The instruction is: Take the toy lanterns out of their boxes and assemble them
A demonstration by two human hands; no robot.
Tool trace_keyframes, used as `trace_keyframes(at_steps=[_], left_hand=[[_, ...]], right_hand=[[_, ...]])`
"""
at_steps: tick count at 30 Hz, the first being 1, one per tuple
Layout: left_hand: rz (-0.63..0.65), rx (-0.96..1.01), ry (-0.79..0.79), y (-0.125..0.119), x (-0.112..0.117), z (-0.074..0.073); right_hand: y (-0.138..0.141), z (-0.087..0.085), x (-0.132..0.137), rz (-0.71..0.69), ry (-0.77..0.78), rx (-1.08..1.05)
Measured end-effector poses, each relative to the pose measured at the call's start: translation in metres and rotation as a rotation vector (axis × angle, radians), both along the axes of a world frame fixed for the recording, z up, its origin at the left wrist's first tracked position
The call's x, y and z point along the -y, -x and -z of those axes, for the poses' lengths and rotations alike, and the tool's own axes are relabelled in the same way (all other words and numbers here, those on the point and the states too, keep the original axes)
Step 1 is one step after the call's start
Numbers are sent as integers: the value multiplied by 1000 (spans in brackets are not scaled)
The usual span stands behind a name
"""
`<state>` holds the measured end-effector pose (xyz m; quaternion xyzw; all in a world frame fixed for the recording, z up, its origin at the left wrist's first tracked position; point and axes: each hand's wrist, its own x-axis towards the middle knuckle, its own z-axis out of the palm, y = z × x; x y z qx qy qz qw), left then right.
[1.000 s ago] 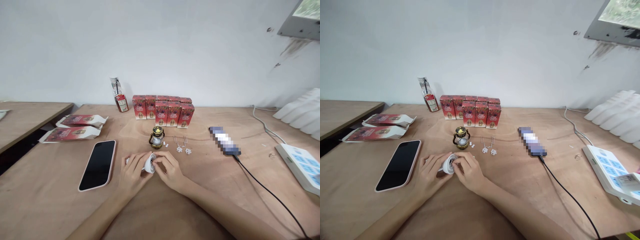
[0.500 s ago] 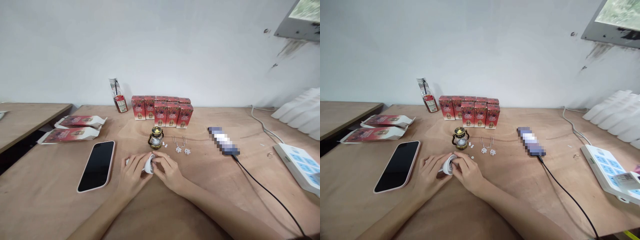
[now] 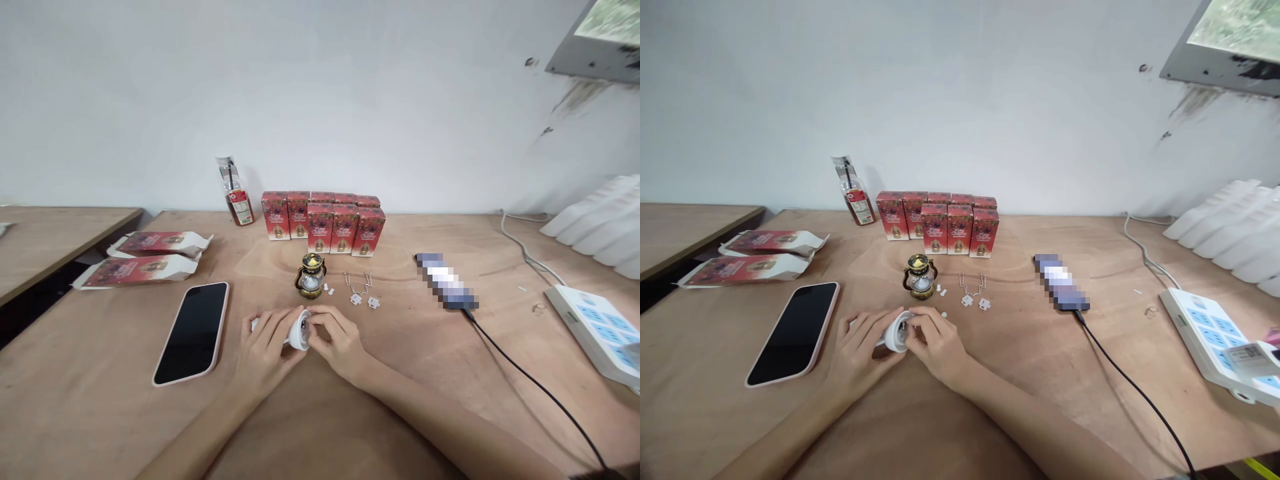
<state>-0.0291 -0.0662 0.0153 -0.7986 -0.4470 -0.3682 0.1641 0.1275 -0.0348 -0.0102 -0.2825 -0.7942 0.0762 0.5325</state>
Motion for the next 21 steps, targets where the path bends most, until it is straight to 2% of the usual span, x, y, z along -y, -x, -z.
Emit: trace_keyframes(at_steps=[5,17,21], left_hand=[[-9,16,-12,1,-1,0],[-8,22,-11,1,-1,0],[-27,31,-7,3,-2,2]], right_hand=[[0,1,0,-87,51,-44],[-1,-2,1,-126,152,16],[-1,3,-1,-82,196,-59]])
